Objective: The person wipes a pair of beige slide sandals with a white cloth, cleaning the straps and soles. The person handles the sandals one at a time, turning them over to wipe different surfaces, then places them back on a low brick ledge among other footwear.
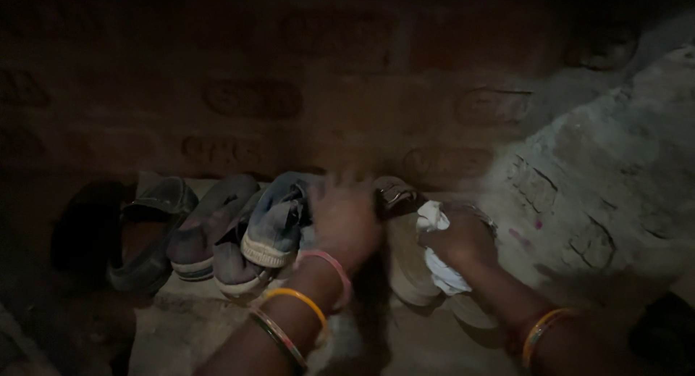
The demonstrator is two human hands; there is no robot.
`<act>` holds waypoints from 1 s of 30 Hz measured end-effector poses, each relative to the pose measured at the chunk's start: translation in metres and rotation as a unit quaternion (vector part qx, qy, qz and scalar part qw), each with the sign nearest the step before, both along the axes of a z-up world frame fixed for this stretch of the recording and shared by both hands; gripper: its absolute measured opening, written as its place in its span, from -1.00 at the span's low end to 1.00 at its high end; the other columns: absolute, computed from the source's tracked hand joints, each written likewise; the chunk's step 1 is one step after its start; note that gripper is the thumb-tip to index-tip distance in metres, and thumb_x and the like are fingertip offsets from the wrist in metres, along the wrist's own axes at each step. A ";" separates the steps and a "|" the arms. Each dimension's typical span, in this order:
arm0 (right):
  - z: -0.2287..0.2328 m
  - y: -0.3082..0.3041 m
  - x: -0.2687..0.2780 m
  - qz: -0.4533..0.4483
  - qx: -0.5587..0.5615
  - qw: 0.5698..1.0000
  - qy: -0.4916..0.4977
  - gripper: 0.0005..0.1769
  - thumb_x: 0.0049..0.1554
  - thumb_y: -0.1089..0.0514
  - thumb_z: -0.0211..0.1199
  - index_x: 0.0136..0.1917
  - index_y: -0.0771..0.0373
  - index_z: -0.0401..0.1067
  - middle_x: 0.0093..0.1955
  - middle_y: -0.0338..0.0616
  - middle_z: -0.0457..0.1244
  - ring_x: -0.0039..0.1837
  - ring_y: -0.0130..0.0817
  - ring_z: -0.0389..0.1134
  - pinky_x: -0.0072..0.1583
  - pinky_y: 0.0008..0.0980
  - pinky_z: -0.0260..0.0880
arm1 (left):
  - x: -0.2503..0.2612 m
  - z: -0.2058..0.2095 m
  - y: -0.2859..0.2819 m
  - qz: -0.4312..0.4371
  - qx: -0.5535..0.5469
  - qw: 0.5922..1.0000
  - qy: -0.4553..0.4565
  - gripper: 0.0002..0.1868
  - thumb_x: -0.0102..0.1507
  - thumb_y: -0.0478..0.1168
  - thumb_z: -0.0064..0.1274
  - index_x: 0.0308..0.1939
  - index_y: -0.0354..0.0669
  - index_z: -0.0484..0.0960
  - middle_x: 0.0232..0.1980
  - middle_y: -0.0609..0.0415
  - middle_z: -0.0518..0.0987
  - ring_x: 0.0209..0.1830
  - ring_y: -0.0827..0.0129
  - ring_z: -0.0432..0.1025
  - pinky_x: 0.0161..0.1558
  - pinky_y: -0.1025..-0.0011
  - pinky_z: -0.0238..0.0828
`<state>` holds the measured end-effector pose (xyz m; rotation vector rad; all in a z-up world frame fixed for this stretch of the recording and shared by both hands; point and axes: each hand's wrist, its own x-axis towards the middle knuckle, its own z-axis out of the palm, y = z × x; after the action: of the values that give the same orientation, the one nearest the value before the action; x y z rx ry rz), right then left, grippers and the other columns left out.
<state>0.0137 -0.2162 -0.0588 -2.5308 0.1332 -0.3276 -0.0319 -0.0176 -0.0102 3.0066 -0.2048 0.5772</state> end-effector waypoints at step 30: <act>-0.040 0.028 0.056 -0.032 0.329 0.934 0.135 -0.32 -0.10 0.01 0.50 0.24 0.36 0.50 0.04 0.08 0.41 0.00 -0.05 0.42 0.02 -0.04 0.44 | -0.034 0.011 0.110 0.187 -0.218 0.954 0.085 -0.06 0.01 0.46 0.16 0.28 -0.04 0.56 0.50 -0.22 0.28 0.53 -0.35 -0.11 0.40 -0.40 -0.44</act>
<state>0.0694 -0.1879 -0.0993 -1.8889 0.3677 0.0482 -0.0658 0.0921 0.0006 2.6418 0.4534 0.3245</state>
